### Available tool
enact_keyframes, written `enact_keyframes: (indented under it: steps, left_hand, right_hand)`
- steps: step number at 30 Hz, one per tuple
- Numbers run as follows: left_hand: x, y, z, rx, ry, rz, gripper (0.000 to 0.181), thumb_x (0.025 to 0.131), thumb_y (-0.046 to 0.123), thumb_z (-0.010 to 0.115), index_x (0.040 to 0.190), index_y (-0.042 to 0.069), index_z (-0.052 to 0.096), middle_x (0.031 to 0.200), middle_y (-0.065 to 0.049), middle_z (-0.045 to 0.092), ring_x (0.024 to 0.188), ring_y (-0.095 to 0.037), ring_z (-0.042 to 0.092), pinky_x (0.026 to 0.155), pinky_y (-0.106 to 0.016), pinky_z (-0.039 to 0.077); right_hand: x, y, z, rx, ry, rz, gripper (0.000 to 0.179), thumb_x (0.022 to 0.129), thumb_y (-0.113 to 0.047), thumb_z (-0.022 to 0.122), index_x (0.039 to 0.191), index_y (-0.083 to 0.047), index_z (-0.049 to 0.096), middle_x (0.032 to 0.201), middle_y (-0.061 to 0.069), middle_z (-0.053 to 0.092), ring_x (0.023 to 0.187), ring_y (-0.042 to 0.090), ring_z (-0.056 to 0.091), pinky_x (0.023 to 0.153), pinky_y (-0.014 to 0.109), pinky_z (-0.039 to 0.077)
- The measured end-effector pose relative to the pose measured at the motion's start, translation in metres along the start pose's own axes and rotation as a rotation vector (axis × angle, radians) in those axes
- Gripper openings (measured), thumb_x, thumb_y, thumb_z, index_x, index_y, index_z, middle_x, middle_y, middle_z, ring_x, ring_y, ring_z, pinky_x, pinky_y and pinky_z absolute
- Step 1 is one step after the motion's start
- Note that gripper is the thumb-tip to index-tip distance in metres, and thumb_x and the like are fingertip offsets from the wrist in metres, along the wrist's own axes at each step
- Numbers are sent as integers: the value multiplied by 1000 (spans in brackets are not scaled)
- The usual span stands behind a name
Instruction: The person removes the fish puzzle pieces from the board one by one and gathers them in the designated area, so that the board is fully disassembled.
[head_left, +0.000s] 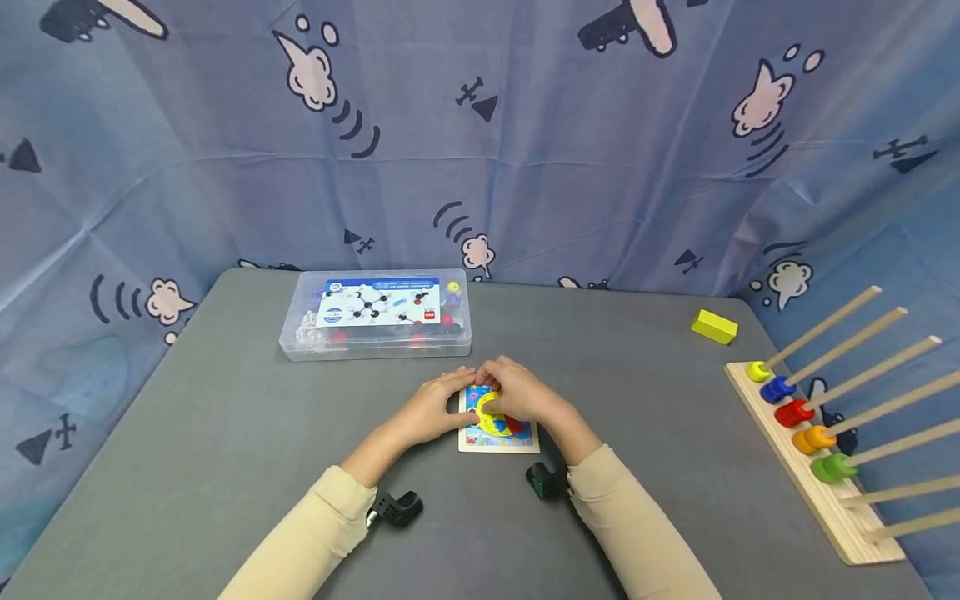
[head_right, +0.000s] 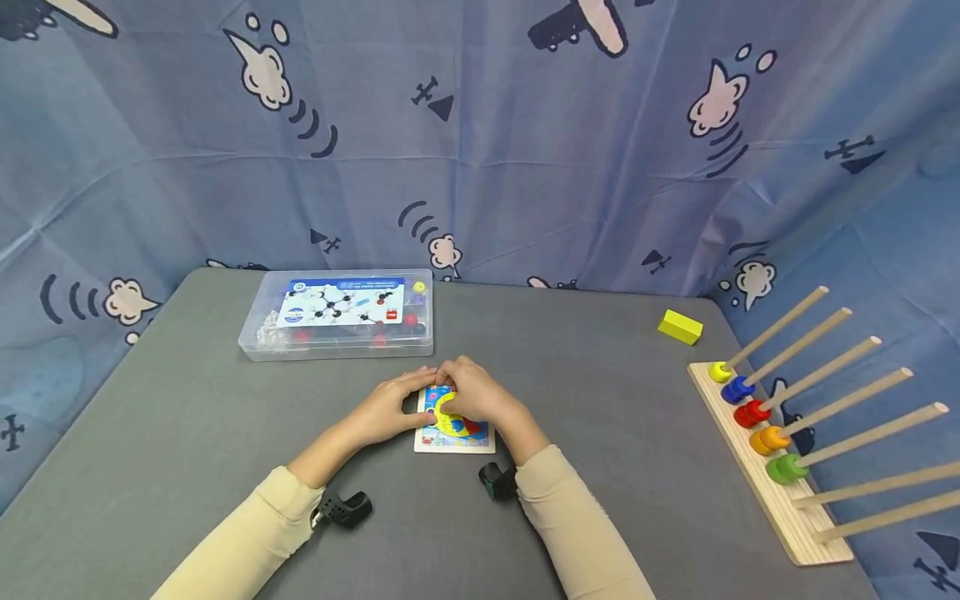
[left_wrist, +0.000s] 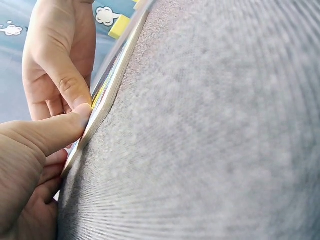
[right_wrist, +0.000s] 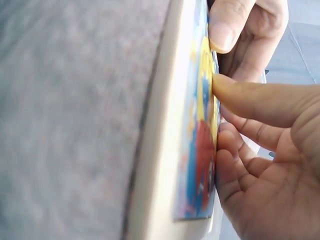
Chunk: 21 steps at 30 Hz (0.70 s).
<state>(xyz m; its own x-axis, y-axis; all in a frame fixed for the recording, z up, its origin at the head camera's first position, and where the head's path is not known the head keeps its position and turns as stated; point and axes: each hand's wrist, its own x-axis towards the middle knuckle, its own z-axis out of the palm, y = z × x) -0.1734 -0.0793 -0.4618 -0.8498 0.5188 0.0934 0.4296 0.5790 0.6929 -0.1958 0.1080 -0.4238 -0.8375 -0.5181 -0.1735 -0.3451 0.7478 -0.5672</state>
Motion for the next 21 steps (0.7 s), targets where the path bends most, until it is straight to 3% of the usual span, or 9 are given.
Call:
enact_keyframes:
  steps: [11,21]
  left_hand:
    - [1,-2,1,10,-9,-13,65,84,28,72,138,2,48,145,-17,44,138,-30,36,113,-50,30]
    - [0,0,1,7,-10,-18,65,84,29,72,138,2,48,145,-17,43,138,-31,36,113,-51,30]
  right_hand:
    - [4,-1,1,85,-18,93,27,79,-6,75,99,-11,57,99,6,49,88,19,45,80,32,43]
    - [3,-2,3,101,33,69,28,78,-2,75,99,-6,57,93,7,53,83,18,48,77,30,44]
